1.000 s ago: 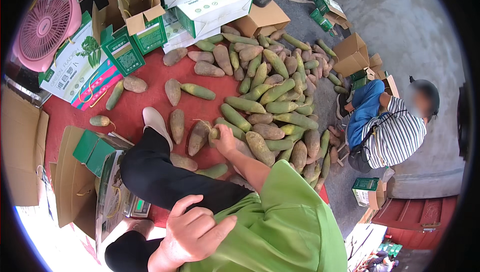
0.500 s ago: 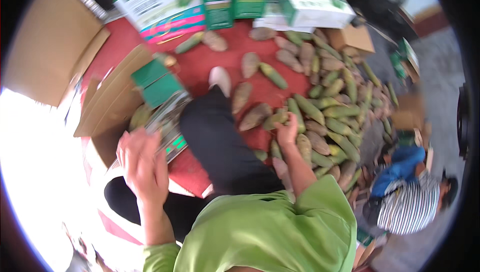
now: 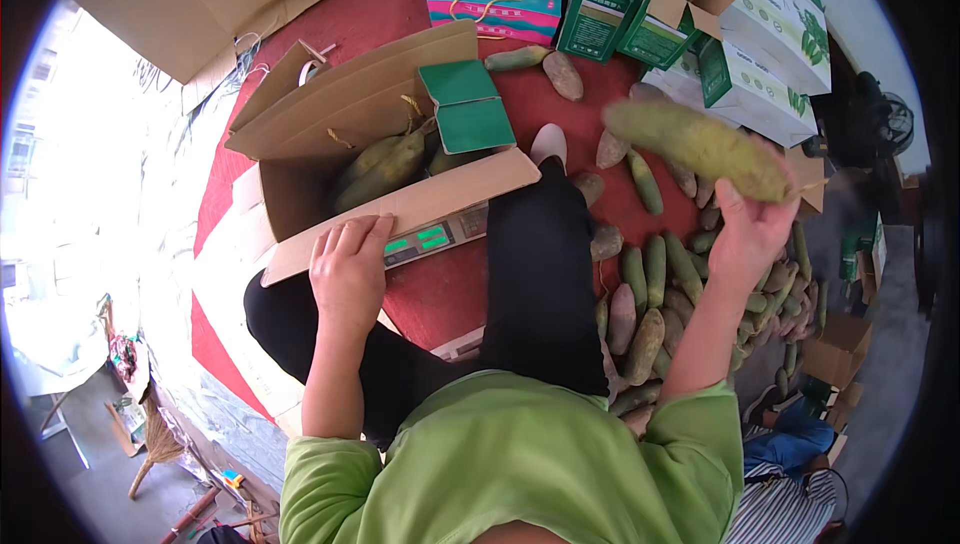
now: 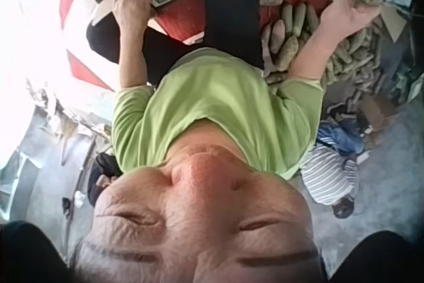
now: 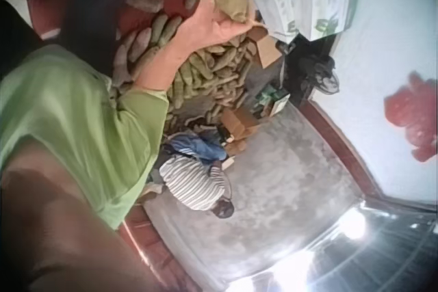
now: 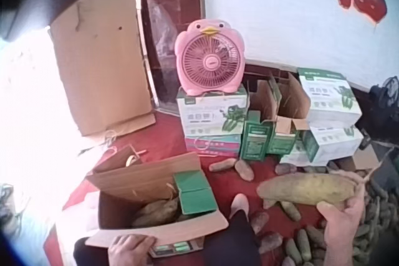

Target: Sorting large root vegetables and placing them into cardboard boxes while using a scale.

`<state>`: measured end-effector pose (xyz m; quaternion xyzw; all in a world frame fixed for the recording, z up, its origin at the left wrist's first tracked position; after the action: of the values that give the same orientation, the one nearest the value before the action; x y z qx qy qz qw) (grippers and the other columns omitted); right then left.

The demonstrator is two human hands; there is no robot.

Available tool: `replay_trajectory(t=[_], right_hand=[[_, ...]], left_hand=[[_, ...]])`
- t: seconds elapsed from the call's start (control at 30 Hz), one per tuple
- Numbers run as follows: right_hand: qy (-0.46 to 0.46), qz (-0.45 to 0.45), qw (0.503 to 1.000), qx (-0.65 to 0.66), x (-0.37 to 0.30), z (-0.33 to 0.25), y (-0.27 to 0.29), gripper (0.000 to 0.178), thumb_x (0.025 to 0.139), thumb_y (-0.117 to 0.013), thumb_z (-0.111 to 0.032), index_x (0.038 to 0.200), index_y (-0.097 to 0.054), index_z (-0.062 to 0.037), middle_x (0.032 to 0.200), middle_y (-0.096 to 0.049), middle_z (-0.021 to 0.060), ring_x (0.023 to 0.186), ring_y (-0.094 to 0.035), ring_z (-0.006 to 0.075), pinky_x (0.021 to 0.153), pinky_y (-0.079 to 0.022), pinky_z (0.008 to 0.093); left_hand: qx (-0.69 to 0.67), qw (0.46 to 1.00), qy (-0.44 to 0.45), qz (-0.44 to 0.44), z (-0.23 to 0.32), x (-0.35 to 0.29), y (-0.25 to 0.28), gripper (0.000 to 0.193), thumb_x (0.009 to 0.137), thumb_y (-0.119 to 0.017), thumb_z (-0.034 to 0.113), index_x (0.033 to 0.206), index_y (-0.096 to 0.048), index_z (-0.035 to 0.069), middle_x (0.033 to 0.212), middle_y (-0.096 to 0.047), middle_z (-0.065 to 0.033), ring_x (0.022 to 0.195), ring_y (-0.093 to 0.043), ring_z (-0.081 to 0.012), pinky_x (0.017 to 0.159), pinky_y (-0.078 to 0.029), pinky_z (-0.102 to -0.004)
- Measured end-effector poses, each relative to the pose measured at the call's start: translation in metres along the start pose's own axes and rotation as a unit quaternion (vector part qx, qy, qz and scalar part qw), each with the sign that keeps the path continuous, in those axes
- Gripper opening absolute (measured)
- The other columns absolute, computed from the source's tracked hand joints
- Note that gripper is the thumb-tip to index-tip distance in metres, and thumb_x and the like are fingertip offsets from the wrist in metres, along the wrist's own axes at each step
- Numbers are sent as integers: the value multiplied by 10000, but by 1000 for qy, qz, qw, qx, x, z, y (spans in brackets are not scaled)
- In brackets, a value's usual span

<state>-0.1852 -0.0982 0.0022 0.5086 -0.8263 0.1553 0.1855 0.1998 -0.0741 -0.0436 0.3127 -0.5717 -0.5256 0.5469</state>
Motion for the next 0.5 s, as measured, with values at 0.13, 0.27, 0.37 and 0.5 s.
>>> replay_trajectory(t=[0.13, 0.27, 0.37, 0.5], right_hand=[[23, -127, 979, 158, 26, -31, -98, 580, 708, -690, 140, 1223, -481, -28, 1189, -560, 122, 1103, -568, 214, 970, -482, 370], [43, -272, 960, 57, 15, -40, -197, 500, 701, -732, 20, 1158, -548, -63, 1083, -612, 93, 1044, -604, 237, 902, -499, 366], [321, -263, 907, -69, -10, -36, -256, 458, 623, -747, -142, 1052, -595, -83, 971, -615, 147, 886, -584, 364, 766, -473, 447], [284, -387, 781, -399, -72, -12, -348, 237, 848, -551, -214, 1001, -686, -93, 1070, -648, 114, 1009, -590, 284, 779, -446, 507]], left_hand=[[-5, 1000, -10, 13, -2, -2, -1, 266, 769, -567, 72, 1011, -677, 82, 969, -642, -31, 932, -615, -225, 840, -473, -364], [-13, 999, -17, 32, -2, 1, -1, 268, 762, -574, 73, 1004, -686, 102, 962, -643, -31, 917, -618, -225, 830, -481, -359], [-40, 999, -3, 16, -1, 3, -6, 351, 696, -569, 16, 1000, -696, 137, 950, -642, -41, 911, -615, -253, 818, -508, -373], [-29, 999, 8, 24, -11, -8, -5, 278, 761, -566, 31, 1007, -687, 74, 979, -661, -82, 927, -622, -291, 824, -499, -387]])
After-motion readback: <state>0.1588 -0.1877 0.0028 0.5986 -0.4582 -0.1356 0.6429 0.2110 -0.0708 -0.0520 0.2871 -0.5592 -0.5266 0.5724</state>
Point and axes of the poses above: each hand's wrist, its own x-axis towards the middle knuckle, its own y-axis out of the back of the hand, z = x × y, the point moved 6 cm from there along x, towards the middle knuckle
